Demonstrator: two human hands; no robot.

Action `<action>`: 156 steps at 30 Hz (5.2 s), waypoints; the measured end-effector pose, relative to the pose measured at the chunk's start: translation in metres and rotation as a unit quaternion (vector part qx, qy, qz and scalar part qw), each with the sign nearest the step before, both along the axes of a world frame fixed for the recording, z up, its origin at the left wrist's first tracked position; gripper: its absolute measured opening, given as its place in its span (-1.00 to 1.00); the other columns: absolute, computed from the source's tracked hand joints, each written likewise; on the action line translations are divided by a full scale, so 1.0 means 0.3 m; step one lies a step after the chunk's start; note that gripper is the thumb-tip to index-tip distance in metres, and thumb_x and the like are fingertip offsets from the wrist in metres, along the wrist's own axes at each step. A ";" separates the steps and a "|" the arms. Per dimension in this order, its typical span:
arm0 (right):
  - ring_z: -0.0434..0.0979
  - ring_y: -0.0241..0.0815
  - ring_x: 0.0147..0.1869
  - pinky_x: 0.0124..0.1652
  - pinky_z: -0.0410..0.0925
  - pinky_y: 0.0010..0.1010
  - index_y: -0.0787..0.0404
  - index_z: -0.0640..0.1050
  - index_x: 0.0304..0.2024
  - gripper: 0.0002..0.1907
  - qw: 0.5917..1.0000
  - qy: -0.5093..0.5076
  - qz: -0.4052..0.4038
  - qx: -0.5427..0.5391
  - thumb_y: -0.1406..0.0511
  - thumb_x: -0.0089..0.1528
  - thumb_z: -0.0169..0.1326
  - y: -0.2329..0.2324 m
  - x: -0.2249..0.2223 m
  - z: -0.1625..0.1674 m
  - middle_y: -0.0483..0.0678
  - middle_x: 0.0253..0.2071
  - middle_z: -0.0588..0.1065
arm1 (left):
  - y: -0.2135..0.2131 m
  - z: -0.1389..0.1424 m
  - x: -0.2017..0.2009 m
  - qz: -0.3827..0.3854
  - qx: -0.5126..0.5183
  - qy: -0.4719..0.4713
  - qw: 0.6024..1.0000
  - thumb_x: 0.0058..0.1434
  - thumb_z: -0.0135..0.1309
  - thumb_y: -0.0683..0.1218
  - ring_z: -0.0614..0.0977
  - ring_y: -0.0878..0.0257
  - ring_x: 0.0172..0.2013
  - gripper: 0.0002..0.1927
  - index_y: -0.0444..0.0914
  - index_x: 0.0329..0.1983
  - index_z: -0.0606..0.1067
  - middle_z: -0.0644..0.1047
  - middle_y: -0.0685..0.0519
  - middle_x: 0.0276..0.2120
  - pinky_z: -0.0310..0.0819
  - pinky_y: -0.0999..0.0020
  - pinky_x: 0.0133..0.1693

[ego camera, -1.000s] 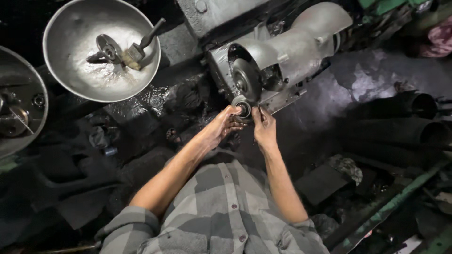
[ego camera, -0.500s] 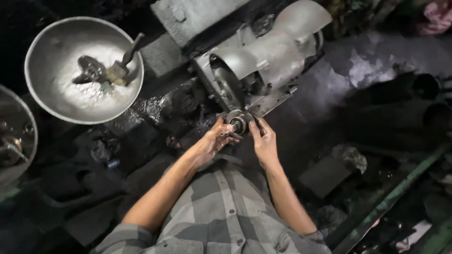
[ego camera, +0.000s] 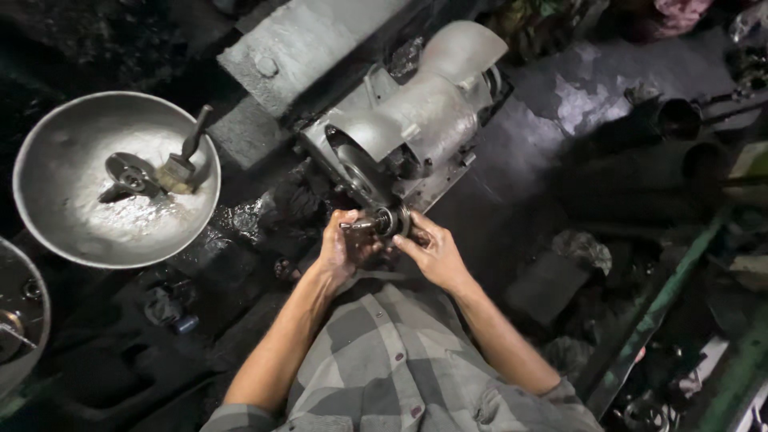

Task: The person holds small metal components one at a time against a spinning bench grinder, rotating them to grind their surfaces, then places the ground parts into a metal bowl on the bench, repeating the process with more parts from a nearby bowl.

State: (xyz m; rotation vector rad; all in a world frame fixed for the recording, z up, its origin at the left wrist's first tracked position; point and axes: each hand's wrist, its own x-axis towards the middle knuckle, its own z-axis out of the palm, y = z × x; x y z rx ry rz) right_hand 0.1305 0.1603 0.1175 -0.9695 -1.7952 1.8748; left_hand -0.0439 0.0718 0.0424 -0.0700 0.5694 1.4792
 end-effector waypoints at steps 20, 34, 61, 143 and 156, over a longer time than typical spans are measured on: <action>0.60 -0.11 0.02 0.03 0.47 -0.31 0.44 0.55 0.10 -0.48 0.993 -0.060 0.067 -0.081 0.46 0.07 0.30 0.240 -0.101 -0.166 0.08 -0.04 0.61 | -0.018 0.032 -0.038 -0.013 -0.006 0.043 0.999 0.23 -0.12 0.28 0.66 0.01 -0.07 -0.29 -0.40 0.14 0.43 0.58 -0.18 -0.02 0.54 0.01 0.08; 0.14 -0.49 -0.49 -0.50 0.01 -0.60 0.26 0.56 0.19 -0.57 0.975 -0.023 -0.203 -0.086 0.16 0.35 0.06 0.004 0.075 -0.182 -0.29 -0.47 0.32 | -0.004 0.188 0.005 -0.137 -0.004 0.230 0.963 0.13 0.19 0.22 0.41 0.16 0.26 0.07 -0.31 0.52 -0.05 0.35 -0.11 0.31 0.27 0.20 0.26; 0.41 -0.32 -0.15 -0.17 0.27 -0.47 0.42 0.56 0.16 -0.64 0.973 -0.008 -0.216 -0.081 0.26 0.44 0.05 0.048 0.048 -0.160 -0.09 -0.19 0.50 | 0.003 0.145 0.036 -0.089 0.008 0.120 0.989 0.12 0.22 -0.01 0.49 0.12 0.21 -0.17 -0.23 0.41 0.12 0.39 -0.05 0.23 0.43 0.11 0.26; 0.45 -0.35 -0.16 -0.15 0.34 -0.47 0.38 0.60 -0.09 -0.70 0.985 -0.028 -0.161 0.047 0.22 0.41 0.05 -0.015 -0.086 -0.241 -0.10 -0.24 0.56 | -0.067 0.001 -0.004 -0.102 -0.025 0.074 0.992 0.20 0.15 0.17 0.63 0.10 0.07 -0.31 -0.29 0.28 0.34 0.56 -0.11 0.10 0.49 0.29 0.15; 0.31 -0.43 -0.19 -0.20 0.24 -0.55 0.34 0.56 -0.14 -0.72 0.983 -0.041 -0.158 0.082 0.25 0.48 -0.03 0.025 0.078 -0.124 -0.22 -0.29 0.43 | 0.015 0.134 0.058 -0.099 0.041 0.082 0.991 0.06 0.28 -0.05 0.54 0.15 0.15 -0.13 -0.21 0.39 0.14 0.43 -0.03 0.17 0.49 0.18 0.24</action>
